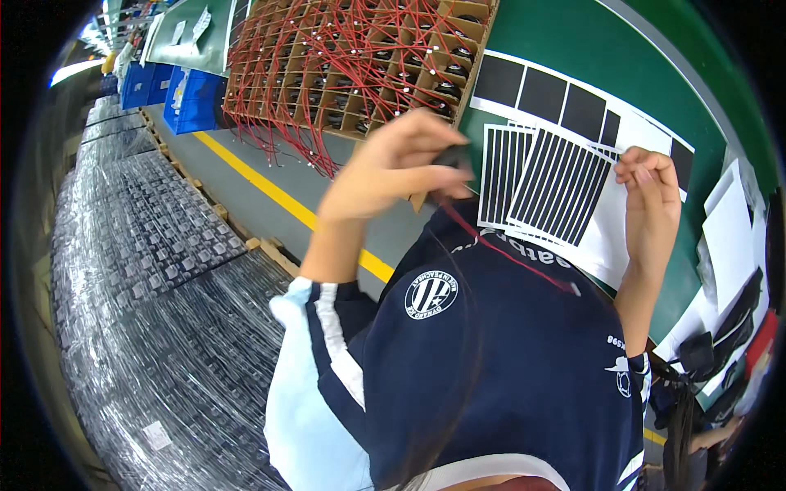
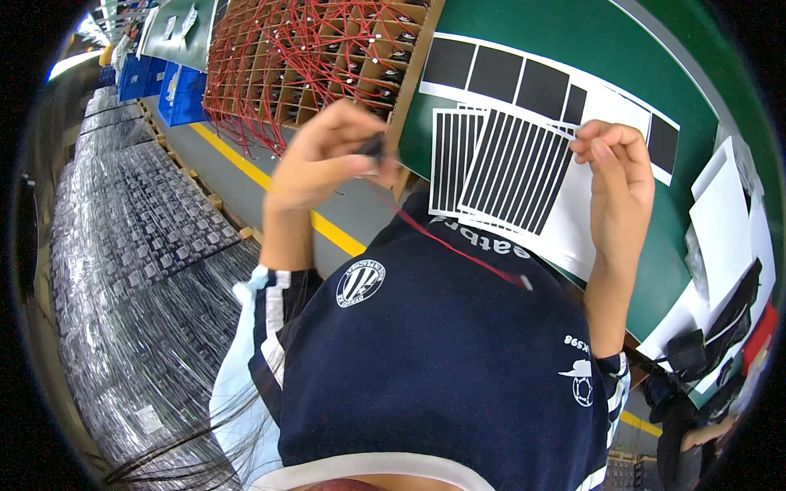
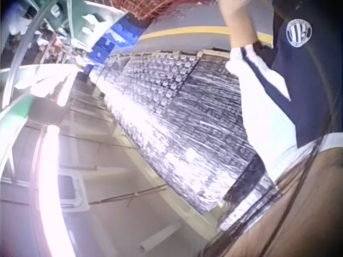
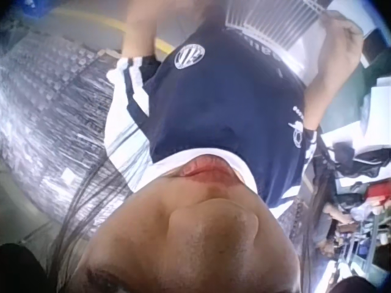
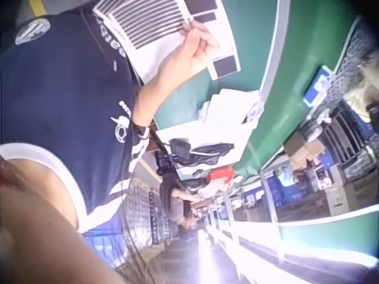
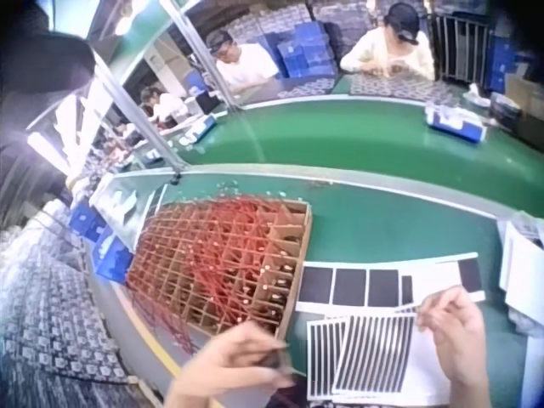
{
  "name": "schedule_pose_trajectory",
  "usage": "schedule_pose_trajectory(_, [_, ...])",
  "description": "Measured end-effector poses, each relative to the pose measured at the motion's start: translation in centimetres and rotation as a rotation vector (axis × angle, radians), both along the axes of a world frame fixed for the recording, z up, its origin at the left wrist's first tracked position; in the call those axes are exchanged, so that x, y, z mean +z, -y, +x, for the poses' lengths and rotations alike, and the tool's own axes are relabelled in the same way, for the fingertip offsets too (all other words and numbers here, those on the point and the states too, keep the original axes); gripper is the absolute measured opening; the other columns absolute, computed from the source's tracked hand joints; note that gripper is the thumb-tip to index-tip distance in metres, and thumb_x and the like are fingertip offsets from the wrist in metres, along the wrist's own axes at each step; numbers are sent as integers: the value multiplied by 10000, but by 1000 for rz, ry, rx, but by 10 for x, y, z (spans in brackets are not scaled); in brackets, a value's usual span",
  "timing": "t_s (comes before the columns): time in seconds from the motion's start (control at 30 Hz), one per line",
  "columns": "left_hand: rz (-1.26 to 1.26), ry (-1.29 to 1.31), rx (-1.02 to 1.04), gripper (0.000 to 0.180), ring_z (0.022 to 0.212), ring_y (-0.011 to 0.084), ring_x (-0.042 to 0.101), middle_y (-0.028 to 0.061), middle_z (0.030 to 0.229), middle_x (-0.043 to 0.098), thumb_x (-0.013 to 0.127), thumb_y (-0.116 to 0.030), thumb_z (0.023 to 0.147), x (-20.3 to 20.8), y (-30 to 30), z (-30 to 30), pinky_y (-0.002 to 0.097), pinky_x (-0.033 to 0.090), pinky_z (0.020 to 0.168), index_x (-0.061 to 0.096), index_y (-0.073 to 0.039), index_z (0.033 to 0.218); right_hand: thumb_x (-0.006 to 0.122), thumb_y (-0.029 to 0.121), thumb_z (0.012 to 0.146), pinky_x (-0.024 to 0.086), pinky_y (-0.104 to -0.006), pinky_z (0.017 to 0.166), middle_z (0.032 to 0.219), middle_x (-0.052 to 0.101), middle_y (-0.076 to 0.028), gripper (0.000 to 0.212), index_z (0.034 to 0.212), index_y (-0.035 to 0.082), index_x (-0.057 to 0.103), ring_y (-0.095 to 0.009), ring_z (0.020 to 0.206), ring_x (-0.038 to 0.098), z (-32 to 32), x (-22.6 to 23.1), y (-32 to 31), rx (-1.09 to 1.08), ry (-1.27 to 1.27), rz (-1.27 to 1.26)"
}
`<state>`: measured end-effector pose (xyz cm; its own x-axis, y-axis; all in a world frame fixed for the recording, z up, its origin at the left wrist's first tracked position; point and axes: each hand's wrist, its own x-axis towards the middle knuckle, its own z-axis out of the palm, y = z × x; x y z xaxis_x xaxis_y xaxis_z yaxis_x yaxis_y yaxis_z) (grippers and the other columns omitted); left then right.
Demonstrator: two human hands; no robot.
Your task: Assembling small circular electronic components by attaching adhesive stickers and red wires at an assembly line station.
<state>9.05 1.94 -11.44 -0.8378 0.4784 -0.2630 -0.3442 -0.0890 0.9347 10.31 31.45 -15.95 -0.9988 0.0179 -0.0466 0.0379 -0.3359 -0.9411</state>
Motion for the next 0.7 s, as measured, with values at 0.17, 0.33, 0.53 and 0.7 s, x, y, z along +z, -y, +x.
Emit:
schedule_pose_trajectory(0.17, [-862,-128,220,230,515,51,448,44,814,575,552,-55,745,37,82,-14,169,338,432,542,18,962,483,77,821,347,-255,722,833,519,-82,65,866,39,457,-136,769,467,-1,2,-5,-6,5,16])
schedule_pose_trajectory(0.33, [-1484,-744,179,198,718,271,572,171,799,573,575,-129,730,21,92,-55,327,445,660,582,-36,904,485,89,817,348,-249,717,810,513,-77,70,855,36,461,-132,755,460,5,3,-6,46,26,67])
schedule_pose_trajectory(0.53, [-1602,-815,115,270,775,340,566,186,834,585,596,-259,742,-2,82,-80,383,453,675,595,-69,933,461,81,818,349,-221,697,775,520,-50,37,806,45,464,-110,724,459,14,0,-12,95,100,159])
schedule_pose_trajectory(0.7, [-1410,-772,187,295,765,347,569,200,805,587,629,-247,722,-6,79,-81,383,458,654,580,-25,909,450,75,820,350,-213,691,782,524,-37,35,798,52,465,-96,719,458,16,-7,-15,101,136,164])
